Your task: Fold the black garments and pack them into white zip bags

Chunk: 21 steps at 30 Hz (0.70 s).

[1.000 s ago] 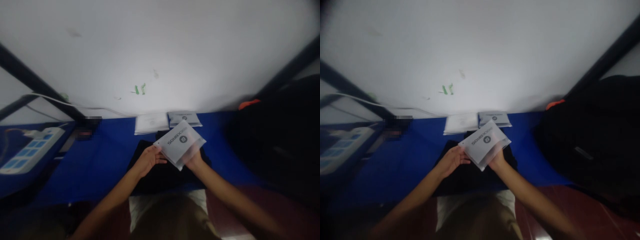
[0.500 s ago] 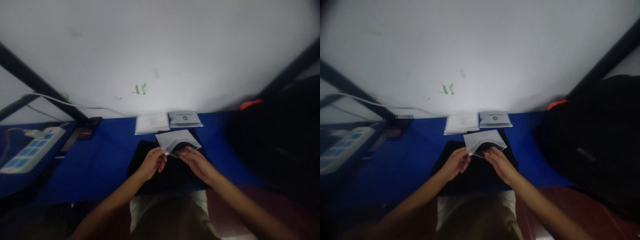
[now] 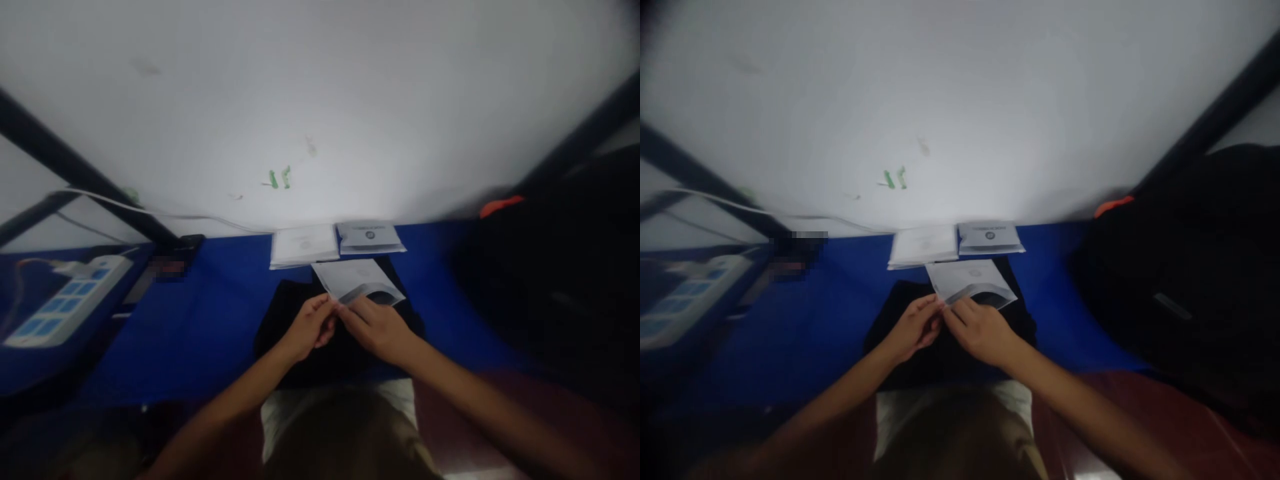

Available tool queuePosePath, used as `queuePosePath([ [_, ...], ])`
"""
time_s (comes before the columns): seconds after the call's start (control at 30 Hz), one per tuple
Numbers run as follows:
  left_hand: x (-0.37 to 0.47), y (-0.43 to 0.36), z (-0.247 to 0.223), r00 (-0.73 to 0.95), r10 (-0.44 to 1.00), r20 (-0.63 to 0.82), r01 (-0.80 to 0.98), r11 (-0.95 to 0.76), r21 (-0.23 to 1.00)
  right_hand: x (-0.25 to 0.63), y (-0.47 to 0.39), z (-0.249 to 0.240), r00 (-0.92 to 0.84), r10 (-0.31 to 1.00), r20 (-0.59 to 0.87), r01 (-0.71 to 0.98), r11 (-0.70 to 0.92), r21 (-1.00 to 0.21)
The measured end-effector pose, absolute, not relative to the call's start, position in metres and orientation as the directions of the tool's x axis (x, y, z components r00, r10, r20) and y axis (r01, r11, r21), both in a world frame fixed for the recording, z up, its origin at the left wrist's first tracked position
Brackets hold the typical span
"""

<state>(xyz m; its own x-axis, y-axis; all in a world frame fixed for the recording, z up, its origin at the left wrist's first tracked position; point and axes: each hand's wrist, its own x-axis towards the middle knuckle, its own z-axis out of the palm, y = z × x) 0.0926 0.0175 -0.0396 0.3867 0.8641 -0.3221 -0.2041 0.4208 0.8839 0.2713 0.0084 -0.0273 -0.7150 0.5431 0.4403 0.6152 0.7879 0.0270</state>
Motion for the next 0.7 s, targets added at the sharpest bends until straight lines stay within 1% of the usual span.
queuePosePath([
  [0.07, 0.092, 0.019, -0.040, 0.378, 0.869, -0.321, -0.218, 0.420, 0.881, 0.271, 0.014, -0.025, -0.735, 0.514, 0.443, 0.599, 0.798, 0.068],
  [0.13, 0.090, 0.021, -0.039, 0.354, 0.880, -0.316, -0.259, 0.417, 0.871, 0.274, 0.020, -0.024, -0.731, 0.518, 0.444, 0.615, 0.782, 0.099],
  [0.3, 0.072, 0.031, -0.037, 0.261, 0.934, -0.245, -0.406, 0.336, 0.850, 0.305, 0.033, -0.029, -0.656, 0.607, 0.448, 0.717, 0.686, 0.121],
  [0.4, 0.057, 0.038, -0.039, 0.202, 0.953, -0.226, -0.481, 0.298, 0.825, 0.331, 0.035, -0.035, -0.610, 0.661, 0.437, 0.773, 0.619, 0.141],
  [0.47, 0.050, 0.040, -0.042, 0.237, 0.946, -0.221, -0.473, 0.312, 0.824, 0.344, 0.034, -0.038, -0.588, 0.691, 0.420, 0.797, 0.584, 0.155],
  [0.53, 0.049, 0.039, -0.044, 0.330, 0.917, -0.226, -0.432, 0.359, 0.827, 0.347, 0.033, -0.040, -0.566, 0.722, 0.398, 0.816, 0.560, 0.145],
  [0.63, 0.058, 0.034, -0.044, 0.451, 0.862, -0.231, -0.382, 0.421, 0.823, 0.333, 0.033, -0.044, -0.530, 0.755, 0.386, 0.829, 0.557, 0.048],
  [0.7, 0.066, 0.031, -0.041, 0.501, 0.835, -0.226, -0.365, 0.440, 0.820, 0.315, 0.037, -0.048, -0.537, 0.744, 0.396, 0.801, 0.597, -0.035],
])
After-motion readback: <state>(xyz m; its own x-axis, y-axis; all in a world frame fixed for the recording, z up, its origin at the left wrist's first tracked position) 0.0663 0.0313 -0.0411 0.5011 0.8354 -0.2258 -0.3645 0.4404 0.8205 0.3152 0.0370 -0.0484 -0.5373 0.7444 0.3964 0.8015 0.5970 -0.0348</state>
